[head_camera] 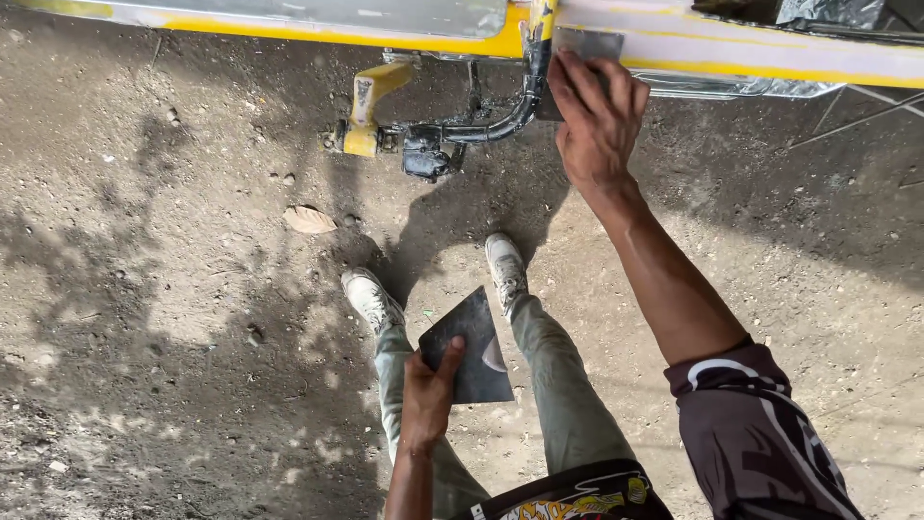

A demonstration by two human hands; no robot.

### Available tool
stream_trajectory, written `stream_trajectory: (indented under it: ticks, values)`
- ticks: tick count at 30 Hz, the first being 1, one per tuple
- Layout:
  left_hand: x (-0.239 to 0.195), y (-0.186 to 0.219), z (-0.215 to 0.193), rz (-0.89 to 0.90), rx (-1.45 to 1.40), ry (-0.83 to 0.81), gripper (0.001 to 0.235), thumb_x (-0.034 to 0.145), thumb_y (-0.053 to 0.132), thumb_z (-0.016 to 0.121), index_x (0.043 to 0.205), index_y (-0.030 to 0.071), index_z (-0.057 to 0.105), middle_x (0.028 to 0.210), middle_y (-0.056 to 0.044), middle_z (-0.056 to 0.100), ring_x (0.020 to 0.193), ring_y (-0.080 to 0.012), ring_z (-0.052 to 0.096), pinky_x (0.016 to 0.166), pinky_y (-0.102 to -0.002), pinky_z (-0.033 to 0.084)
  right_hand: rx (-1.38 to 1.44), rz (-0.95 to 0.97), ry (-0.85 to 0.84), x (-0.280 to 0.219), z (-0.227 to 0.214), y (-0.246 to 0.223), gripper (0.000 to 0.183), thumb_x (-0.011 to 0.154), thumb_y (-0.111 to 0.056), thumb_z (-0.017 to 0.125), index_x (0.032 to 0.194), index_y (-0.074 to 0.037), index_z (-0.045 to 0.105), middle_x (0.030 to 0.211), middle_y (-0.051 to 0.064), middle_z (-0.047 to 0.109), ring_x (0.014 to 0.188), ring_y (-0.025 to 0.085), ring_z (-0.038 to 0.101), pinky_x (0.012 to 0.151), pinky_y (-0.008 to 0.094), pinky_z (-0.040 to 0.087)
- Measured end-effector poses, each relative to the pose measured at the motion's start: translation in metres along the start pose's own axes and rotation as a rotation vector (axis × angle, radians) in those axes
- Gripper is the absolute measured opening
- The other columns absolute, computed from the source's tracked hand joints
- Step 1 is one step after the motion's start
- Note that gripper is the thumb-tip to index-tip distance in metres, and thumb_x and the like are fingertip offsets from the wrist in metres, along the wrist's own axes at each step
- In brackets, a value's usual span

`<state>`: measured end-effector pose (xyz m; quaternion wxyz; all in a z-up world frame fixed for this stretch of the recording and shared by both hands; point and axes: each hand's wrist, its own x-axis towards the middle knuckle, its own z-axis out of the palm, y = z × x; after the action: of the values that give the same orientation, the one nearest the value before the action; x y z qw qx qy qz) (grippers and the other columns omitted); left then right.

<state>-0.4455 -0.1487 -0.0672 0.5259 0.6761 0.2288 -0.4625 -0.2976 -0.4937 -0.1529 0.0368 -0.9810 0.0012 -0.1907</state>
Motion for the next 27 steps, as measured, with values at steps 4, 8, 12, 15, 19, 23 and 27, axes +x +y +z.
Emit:
stream_trajectory:
  ticks: [4, 8, 12, 15, 19, 23, 27]
  values:
    - [0.002, -0.017, -0.007, 0.034, 0.054, 0.045, 0.052, 0.099, 0.046, 0.065, 0.062, 0.010, 0.061, 0.046, 0.002, 0.047, 0.036, -0.0097, 0.037, 0.038, -0.031, 0.027, 0.006, 0.016, -0.038, -0.010, 0.003, 0.003, 0.053, 0.089, 0.006, 0.066, 0.139, -0.010, 0.073, 0.147, -0.002, 0.066, 0.125, 0.021, 0.054, 0.101, 0.040, 0.039]
    - [-0.005, -0.004, -0.008, -0.004, 0.044, 0.073, 0.049, 0.095, 0.047, 0.067, 0.060, 0.014, 0.060, 0.046, 0.004, 0.046, 0.036, -0.0090, 0.038, 0.038, -0.031, 0.029, 0.010, -0.032, -0.068, -0.021, -0.009, 0.007, 0.049, 0.095, 0.006, 0.066, 0.140, -0.014, 0.073, 0.146, -0.005, 0.066, 0.123, 0.020, 0.054, 0.100, 0.039, 0.036]
    - [-0.007, -0.005, -0.008, -0.002, 0.028, 0.064, 0.048, 0.094, 0.047, 0.067, 0.059, 0.015, 0.060, 0.046, 0.005, 0.046, 0.036, -0.0091, 0.037, 0.038, -0.032, 0.027, 0.061, -0.063, -0.141, -0.030, -0.024, 0.007, 0.051, 0.096, 0.007, 0.064, 0.140, -0.016, 0.073, 0.145, -0.005, 0.068, 0.123, 0.020, 0.054, 0.104, 0.040, 0.037]
    - [0.005, -0.046, -0.013, -0.032, 0.046, 0.058, 0.057, 0.098, 0.049, 0.068, 0.058, 0.011, 0.051, 0.046, 0.003, 0.038, 0.036, -0.0105, 0.032, 0.037, -0.033, 0.026, 0.102, -0.005, -0.116, -0.019, -0.030, 0.002, 0.054, 0.090, 0.004, 0.064, 0.141, -0.011, 0.073, 0.144, 0.001, 0.069, 0.124, 0.024, 0.055, 0.101, 0.042, 0.037]
    - [-0.001, -0.020, -0.013, -0.083, 0.090, 0.064, 0.058, 0.096, 0.049, 0.068, 0.057, 0.009, 0.054, 0.047, 0.002, 0.040, 0.037, -0.0118, 0.033, 0.039, -0.034, 0.026, 0.053, -0.016, -0.008, -0.015, 0.007, 0.011, 0.041, 0.104, 0.002, 0.066, 0.141, -0.016, 0.074, 0.145, -0.004, 0.068, 0.123, 0.019, 0.055, 0.103, 0.038, 0.038]
    - [-0.003, -0.004, -0.014, -0.036, -0.087, 0.021, 0.038, 0.091, 0.049, 0.065, 0.070, 0.017, 0.066, 0.052, 0.004, 0.056, 0.041, -0.0090, 0.046, 0.042, -0.032, 0.040, -0.003, -0.020, -0.005, -0.006, 0.011, 0.010, 0.045, 0.099, 0.007, 0.064, 0.138, -0.013, 0.075, 0.147, -0.004, 0.068, 0.125, 0.020, 0.055, 0.103, 0.038, 0.038]
    - [0.014, -0.067, -0.024, -0.115, 0.085, 0.075, 0.058, 0.098, 0.052, 0.070, 0.064, 0.009, 0.051, 0.051, 0.001, 0.039, 0.042, -0.0116, 0.035, 0.042, -0.033, 0.031, -0.030, -0.032, 0.007, -0.005, 0.012, 0.010, 0.043, 0.098, 0.005, 0.066, 0.136, -0.012, 0.076, 0.146, -0.005, 0.068, 0.127, 0.020, 0.055, 0.106, 0.039, 0.038]
